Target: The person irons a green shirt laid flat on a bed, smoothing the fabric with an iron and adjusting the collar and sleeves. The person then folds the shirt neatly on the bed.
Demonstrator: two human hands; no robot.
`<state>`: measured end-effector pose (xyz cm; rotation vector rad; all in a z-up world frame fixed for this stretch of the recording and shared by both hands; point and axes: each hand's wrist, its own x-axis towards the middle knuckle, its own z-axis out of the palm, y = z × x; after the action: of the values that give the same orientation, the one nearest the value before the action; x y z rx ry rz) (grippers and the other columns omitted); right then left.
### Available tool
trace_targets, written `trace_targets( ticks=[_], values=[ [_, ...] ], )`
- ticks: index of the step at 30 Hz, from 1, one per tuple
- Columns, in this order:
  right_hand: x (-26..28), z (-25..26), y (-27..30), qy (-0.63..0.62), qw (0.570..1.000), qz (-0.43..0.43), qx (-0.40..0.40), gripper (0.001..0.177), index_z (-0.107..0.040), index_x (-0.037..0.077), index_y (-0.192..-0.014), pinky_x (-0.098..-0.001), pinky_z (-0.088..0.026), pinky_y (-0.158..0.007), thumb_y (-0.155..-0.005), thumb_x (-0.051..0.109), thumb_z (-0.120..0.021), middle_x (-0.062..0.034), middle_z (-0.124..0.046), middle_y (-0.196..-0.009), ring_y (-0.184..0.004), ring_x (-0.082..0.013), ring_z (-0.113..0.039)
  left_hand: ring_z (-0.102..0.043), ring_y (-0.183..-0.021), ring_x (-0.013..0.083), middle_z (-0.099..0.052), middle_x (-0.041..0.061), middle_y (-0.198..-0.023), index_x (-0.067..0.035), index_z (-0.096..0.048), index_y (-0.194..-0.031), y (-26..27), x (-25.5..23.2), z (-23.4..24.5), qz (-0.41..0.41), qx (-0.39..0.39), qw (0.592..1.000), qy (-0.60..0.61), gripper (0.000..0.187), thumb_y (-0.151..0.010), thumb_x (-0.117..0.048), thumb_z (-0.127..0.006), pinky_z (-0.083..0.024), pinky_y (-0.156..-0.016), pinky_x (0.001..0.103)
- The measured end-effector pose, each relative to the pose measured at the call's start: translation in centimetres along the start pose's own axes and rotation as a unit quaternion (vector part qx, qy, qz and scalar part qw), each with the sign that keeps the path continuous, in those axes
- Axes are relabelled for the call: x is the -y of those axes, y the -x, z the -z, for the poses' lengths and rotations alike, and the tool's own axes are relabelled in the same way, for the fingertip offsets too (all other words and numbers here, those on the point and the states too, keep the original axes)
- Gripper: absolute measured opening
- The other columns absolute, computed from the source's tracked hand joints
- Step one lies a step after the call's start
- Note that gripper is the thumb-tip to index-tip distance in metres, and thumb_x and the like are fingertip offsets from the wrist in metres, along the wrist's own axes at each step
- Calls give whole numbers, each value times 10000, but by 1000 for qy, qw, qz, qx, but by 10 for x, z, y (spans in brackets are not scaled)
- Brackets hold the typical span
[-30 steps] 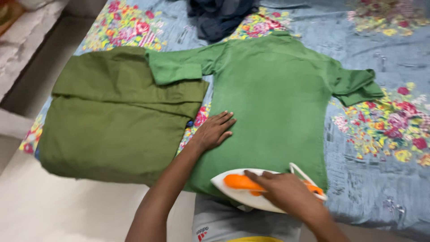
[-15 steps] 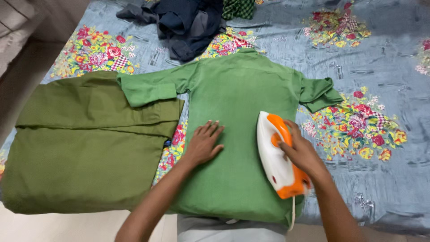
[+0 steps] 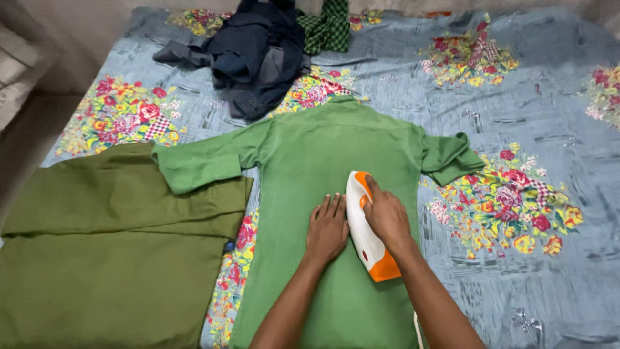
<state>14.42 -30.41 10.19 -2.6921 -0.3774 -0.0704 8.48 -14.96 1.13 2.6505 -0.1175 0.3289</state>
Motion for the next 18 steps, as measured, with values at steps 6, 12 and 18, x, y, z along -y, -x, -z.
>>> trace_targets(
  ticks=[6, 12, 18],
  values=[
    [2, 3, -7, 43, 998, -30, 33, 633, -438, 264, -1553, -562, -544, -832, -939, 228, -590, -269, -670, -966, -906, -460, -683, -341, -1485, 335, -415, 142, -1587, -109, -428, -1528, 0, -4, 5, 0, -3, 1000, -4, 663, -927, -318, -614, -286, -1168, 534],
    [-15, 18, 0, 87, 992, -64, 59, 626, -389, 297, -1583, -575, -551, -815, -979, 249, -545, -284, -656, -985, -900, -477, -682, -324, -1499, 331, -393, 143, -1610, -141, -468, -1512, 1, -3, 3, -9, 7, 999, -32, 621, -940, -344, -600, -279, -1179, 522],
    [-30, 32, -1, 94, 990, -96, 36, 637, -393, 302, -1588, -580, -544, -821, -971, 227, -529, -288, -661, -1001, -915, -482, -681, -313, -1505, 321, -378, 134, -1620, -145, -486, -1507, 1, -3, 4, -1, 13, 1000, -25, 607, -942, -345, -588, -272, -1184, 514]
  ],
)
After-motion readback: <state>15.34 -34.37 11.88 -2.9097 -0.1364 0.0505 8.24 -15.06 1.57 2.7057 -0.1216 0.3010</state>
